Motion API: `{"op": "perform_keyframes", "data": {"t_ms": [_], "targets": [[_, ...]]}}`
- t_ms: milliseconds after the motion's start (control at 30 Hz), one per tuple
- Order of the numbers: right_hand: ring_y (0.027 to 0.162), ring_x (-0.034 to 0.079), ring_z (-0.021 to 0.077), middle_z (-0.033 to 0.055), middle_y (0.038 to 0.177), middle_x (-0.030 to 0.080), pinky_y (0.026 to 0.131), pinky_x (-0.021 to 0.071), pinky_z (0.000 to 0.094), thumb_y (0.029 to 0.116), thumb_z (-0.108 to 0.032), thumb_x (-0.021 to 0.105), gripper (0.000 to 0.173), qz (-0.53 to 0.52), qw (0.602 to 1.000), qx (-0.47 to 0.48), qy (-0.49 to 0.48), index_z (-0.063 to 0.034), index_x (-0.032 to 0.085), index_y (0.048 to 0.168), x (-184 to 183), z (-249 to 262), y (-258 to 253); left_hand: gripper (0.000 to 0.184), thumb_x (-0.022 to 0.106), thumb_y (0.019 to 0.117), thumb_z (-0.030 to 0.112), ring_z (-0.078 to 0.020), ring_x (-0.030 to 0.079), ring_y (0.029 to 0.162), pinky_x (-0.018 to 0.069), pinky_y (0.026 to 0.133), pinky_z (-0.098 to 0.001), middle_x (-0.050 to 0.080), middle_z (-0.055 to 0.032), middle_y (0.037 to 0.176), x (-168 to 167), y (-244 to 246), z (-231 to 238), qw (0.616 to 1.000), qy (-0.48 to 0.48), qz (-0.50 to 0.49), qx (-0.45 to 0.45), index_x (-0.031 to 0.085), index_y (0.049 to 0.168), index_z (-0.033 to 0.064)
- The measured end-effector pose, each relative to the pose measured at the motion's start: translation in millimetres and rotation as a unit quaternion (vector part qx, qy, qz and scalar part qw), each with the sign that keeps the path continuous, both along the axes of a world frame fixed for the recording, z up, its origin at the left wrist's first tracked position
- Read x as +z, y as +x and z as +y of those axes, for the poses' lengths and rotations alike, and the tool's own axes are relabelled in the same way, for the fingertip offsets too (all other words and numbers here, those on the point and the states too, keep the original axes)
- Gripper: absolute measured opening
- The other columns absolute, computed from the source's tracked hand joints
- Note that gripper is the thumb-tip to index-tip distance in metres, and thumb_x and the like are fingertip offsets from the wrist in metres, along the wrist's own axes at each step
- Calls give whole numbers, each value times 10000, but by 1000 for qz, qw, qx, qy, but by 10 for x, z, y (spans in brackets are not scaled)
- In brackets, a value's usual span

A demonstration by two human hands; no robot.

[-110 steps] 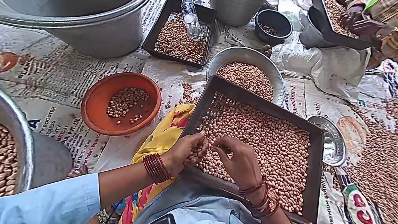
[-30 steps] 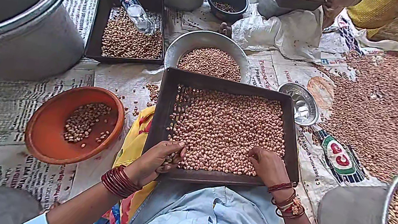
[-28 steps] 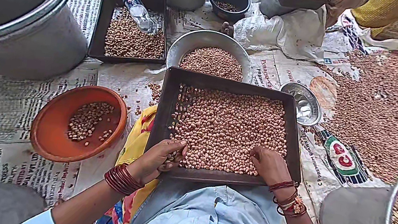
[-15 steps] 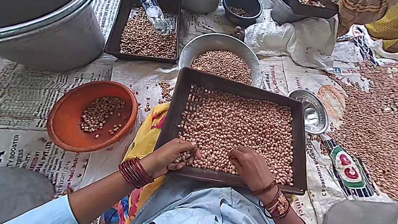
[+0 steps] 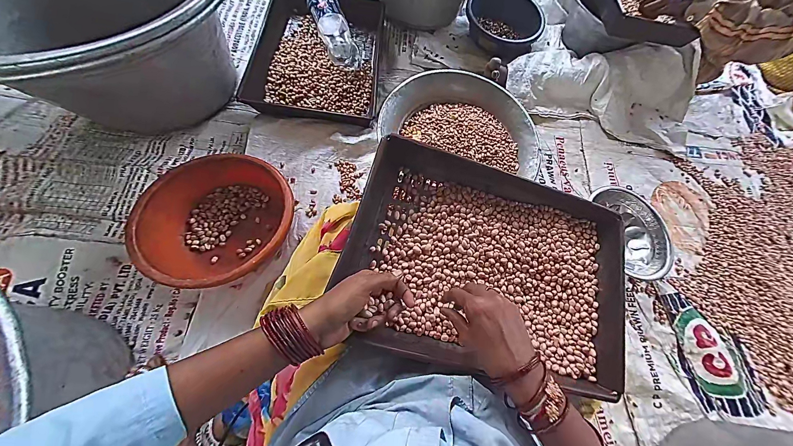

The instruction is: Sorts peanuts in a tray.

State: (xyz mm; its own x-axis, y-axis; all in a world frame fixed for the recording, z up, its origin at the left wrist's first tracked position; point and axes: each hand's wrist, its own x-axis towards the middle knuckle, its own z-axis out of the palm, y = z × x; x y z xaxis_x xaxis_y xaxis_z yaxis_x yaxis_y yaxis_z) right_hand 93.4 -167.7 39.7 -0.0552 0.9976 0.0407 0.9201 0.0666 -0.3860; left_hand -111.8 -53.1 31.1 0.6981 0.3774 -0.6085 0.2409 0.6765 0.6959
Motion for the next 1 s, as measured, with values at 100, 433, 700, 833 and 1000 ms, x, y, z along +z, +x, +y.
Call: {"op": "perform_keyframes", "data": {"t_ms": [100,433,700,833,1000], "targets": [[823,732,374,187,950,734,668,580,523,935,-155,689,171,-33,997,-17,-61,-31,760,1030,-155,41,-10,472,269,1119,216,24,376,416,271,383,-122,554,51,611,-3,-2,2,1000,2,-1,15,658,886,86],[704,695,131,42,840,748,657,575,290,952,-227,677,168,150,985,42,76,-97,780,984,64,214,-86,519,180,1140,316,1,373,417,279,393,-141,529,44,602,0,26,-20,998,-21,12,61,598,929,91],[932,720,394,219,1045,719,748,578,513,990,-106,608,206,-23,995,44,-81,2,723,1121,-155,458,-185,475,203,1134,253,10,355,411,271,376,-125,502,47,614,-26,25,-35,997,-12,14,70,553,845,116],[1026,692,387,222,1144,685,810,553,531,1024,-157,553,256,-22,981,43,-189,9,668,1181,-43,524,-202,504,185,1132,257,4,349,407,263,373,-134,493,46,590,-69,28,-43,996,3,24,85,553,815,120],[854,721,249,145,991,741,777,585,423,960,-177,686,265,220,974,54,-9,-7,717,1161,233,343,-124,543,159,1124,279,14,388,410,291,379,-126,554,43,590,-99,34,-69,996,18,22,90,613,876,113]]}}
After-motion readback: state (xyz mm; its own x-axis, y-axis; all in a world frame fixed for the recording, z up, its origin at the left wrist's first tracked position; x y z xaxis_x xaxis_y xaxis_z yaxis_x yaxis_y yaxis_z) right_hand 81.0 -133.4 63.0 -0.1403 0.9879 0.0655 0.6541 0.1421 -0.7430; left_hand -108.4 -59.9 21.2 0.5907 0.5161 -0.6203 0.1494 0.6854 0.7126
